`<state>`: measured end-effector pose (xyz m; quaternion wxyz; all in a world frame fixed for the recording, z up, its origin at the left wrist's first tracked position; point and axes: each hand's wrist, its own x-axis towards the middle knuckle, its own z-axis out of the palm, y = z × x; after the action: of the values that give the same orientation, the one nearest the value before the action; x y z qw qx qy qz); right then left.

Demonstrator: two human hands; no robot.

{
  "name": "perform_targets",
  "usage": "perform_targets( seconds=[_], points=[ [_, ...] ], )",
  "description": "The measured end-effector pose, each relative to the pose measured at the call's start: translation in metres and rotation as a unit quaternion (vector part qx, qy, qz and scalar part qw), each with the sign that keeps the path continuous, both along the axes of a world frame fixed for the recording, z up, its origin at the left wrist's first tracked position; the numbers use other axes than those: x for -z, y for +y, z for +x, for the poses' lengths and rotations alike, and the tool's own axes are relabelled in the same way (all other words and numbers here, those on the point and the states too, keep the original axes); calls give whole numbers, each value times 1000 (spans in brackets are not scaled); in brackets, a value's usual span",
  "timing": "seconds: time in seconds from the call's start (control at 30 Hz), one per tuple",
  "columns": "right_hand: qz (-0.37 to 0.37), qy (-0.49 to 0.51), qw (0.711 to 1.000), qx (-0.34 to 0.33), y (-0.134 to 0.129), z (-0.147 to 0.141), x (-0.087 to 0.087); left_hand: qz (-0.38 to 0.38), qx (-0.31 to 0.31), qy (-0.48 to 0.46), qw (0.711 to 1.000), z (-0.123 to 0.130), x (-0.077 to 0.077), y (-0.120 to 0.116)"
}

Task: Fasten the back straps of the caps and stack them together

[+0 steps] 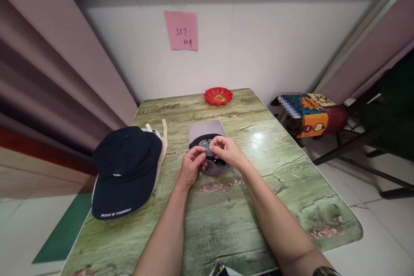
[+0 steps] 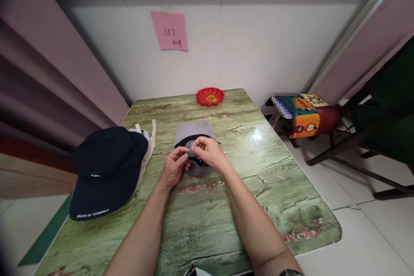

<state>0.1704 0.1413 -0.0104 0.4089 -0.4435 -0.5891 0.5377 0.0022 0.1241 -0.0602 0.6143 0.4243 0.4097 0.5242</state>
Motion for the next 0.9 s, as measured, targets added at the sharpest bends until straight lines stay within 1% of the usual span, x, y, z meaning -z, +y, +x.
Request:
perform_targets(
  seconds=[0.13, 0.23, 0.37, 0.6, 0.9],
  points=[
    [71, -141, 987, 37, -3, 0, -5, 32, -8, -9, 999, 0, 2, 0],
    [90, -189, 976, 60, -5, -2, -7, 46, -8, -9, 999, 0, 4, 0],
    [80, -216, 970, 77, -5, -2, -7, 53, 2, 1, 999, -2, 8, 1],
    [77, -253, 962, 71, -5, -1, -9, 72, 8, 22, 997, -3, 11, 1],
    [70, -249, 964, 69, -4, -2, -8, 80, 9, 33, 996, -4, 11, 1]
  ],
)
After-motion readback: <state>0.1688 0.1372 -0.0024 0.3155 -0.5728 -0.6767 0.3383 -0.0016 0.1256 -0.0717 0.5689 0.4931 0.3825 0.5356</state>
